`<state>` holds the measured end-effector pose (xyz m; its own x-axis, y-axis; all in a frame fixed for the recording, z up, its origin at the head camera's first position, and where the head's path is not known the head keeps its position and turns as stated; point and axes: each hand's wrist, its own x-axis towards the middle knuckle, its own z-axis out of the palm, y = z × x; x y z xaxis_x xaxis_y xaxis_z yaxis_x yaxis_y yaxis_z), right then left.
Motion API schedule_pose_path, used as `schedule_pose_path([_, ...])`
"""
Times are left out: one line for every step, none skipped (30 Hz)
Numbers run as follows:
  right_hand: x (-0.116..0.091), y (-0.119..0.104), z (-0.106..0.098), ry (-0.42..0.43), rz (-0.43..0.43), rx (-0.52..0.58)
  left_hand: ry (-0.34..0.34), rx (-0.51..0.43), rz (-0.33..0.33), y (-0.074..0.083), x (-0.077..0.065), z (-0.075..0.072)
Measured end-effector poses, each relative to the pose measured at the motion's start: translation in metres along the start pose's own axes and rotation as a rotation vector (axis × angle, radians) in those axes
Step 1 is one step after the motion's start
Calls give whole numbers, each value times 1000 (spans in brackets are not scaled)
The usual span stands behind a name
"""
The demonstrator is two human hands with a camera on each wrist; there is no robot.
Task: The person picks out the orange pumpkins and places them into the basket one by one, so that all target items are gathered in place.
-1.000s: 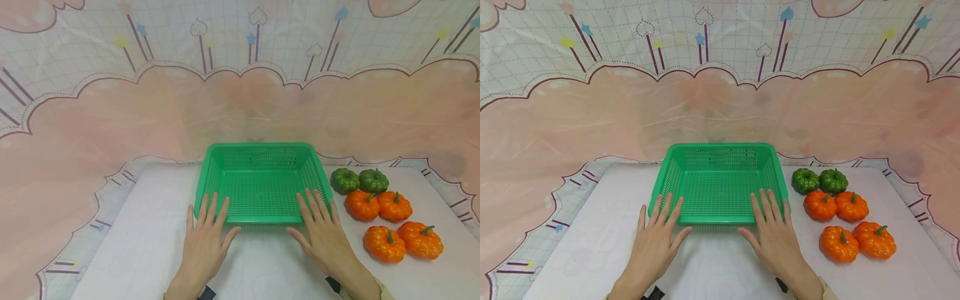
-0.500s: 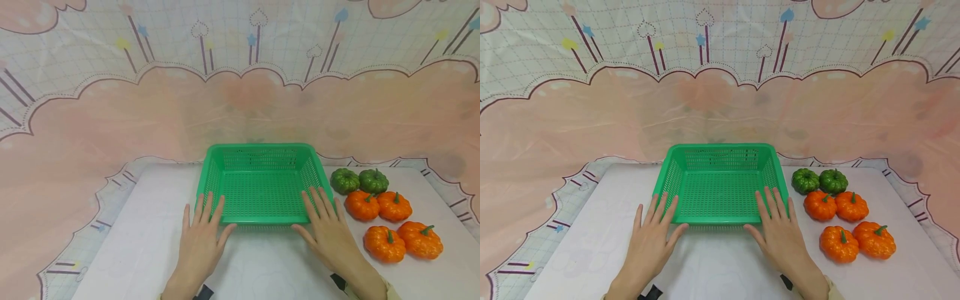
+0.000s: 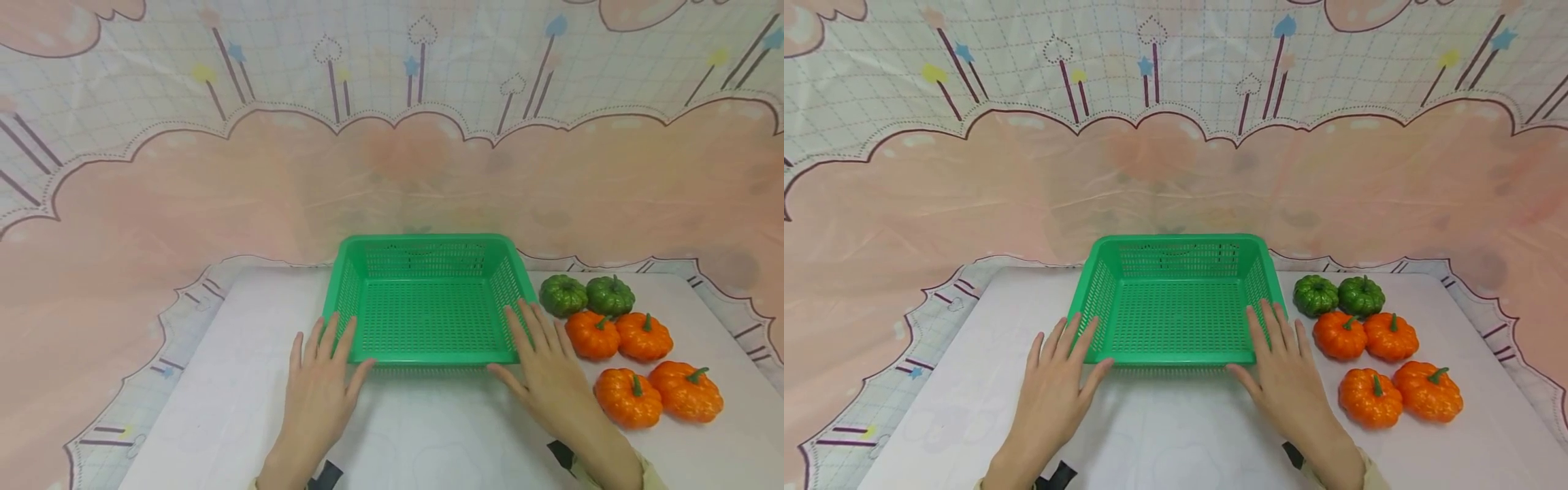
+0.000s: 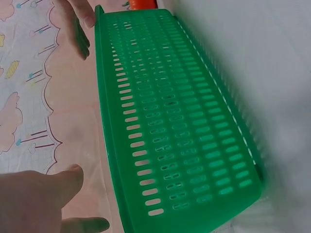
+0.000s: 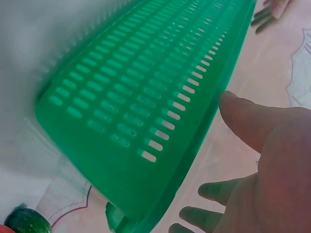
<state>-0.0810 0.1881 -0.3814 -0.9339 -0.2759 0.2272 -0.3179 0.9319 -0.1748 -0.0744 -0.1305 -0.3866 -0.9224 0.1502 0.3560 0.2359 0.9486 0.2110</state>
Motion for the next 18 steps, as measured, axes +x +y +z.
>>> schedule_pose_path([0, 0, -1, -5, 6, 3, 6, 1, -3, -1, 0, 0])
schedule_pose_path([1, 1, -2, -10, 11, 9, 11, 1, -5, -1, 0, -1])
schedule_pose_path([1, 2, -3, -11, 15, 13, 14, 0, -7, -2, 0, -1])
schedule_pose_path([1, 2, -3, -9, 17, 17, 17, -2, -9, -3, 0, -2])
schedule_pose_path([1, 3, -4, -6, 17, 22, 18, -3, -11, -3, 0, -2])
schedule_pose_path([1, 4, -4, -4, 18, 25, 19, -2, -12, -4, 0, -2])
schedule_pose_path([1, 4, -5, 0, 19, 28, 22, -3, -12, -5, 1, -2])
schedule_pose_path([2, 5, -5, 5, 19, 29, 24, -4, -12, -6, 1, -3])
schedule_pose_path([2, 6, -5, 9, 20, 32, 27, -9, -13, -6, 1, -3])
schedule_pose_path([2, 7, -6, 11, 20, 34, 29, -10, -14, -7, 1, -3])
schedule_pose_path([1, 8, -6, 13, 21, 35, 31, -12, -15, -8, 1, -3])
schedule_pose_path([1, 9, -6, 19, 20, 36, 35, -17, -16, -9, 1, -3])
schedule_pose_path([1, 10, -6, 26, 18, 35, 37, -21, -18, -10, 1, -3])
schedule_pose_path([1, 11, -7, 34, 14, 35, 41, -26, -19, -10, 1, -3])
schedule_pose_path([1, 12, -7, 40, 11, 36, 44, -31, -20, -11, 2, -3])
schedule_pose_path([1, 13, -7, 46, 7, 35, 46, -34, -20, -11, 1, -3])
schedule_pose_path([1, 14, -7, 54, 1, 38, 49, -39, -21, -12, 1, -3])
schedule_pose_path([0, 15, -8, 61, -2, 41, 52, -43, -22, -13, 1, -2])
